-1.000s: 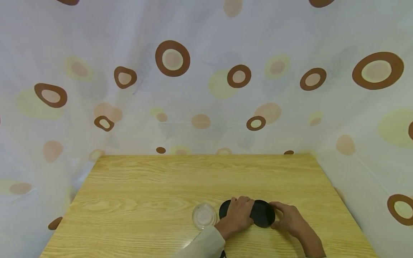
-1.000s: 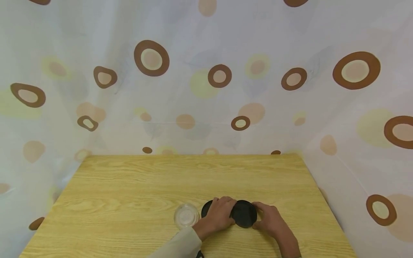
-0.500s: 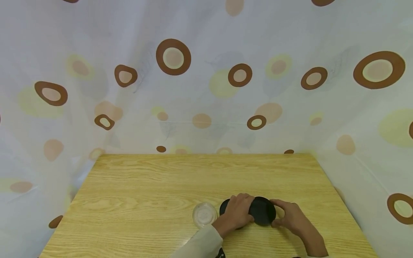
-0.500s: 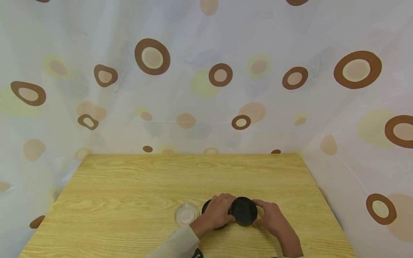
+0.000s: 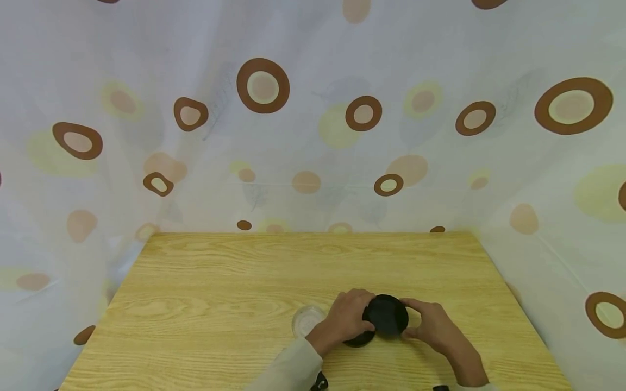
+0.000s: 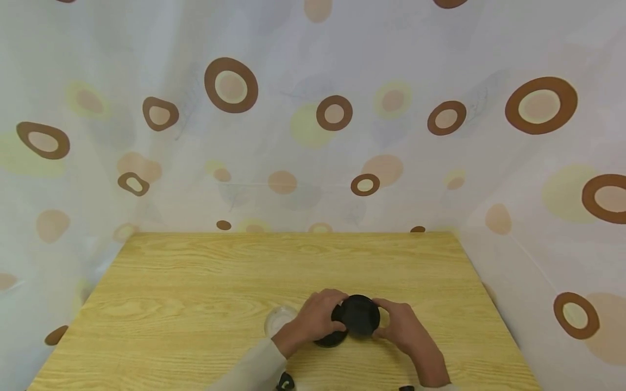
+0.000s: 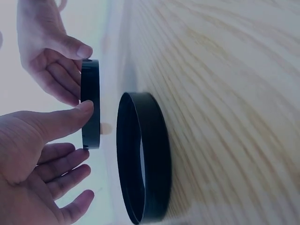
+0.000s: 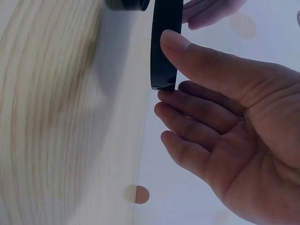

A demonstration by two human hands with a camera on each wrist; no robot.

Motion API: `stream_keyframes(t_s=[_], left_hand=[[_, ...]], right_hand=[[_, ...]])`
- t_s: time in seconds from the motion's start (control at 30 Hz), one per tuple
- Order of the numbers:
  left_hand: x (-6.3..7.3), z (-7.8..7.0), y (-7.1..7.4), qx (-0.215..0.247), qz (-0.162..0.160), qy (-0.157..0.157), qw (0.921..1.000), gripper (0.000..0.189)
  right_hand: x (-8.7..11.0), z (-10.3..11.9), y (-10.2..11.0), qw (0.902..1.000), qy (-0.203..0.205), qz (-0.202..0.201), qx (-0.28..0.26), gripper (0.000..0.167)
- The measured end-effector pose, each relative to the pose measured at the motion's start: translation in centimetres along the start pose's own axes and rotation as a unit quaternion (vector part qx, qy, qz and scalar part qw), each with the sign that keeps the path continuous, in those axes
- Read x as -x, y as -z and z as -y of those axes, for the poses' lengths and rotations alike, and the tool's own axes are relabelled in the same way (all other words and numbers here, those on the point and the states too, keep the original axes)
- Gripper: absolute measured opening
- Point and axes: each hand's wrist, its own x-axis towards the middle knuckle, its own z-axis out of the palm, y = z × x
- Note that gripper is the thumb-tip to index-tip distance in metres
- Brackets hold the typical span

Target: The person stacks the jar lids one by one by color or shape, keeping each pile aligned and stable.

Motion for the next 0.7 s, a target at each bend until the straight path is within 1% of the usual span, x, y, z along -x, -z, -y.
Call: stream_keyframes(t_s=[0.17,0.43,0.57,0.7], left_hand=[[0.4,0.8,0.4,0.018,-0.004,-0.005,0.9998,0.057],[1.3,2.2,1.2,0.041,-0.003,0.003,0.9991,0.058],[1.8,2.7,1.4,0.038,-0.003,-0.002,0.9993,0.055],[2.2,3.3,1.4,0.029,-0.002,0.001,0.9996,0.054]], right_hand=[[-0.3,0.8,-0.4,1.0,0.0,0.0,0.003,0.067],[-0.9,1.6,-1.4,1.0,-0.001,0.001,-0.001,0.067],[-1.2,2.0,-2.0,1.0,0.004,0.002,-0.006,0.066],[-1.5,2.5,-2.6,1.0,0.006,0.002,-0.002,0.064]])
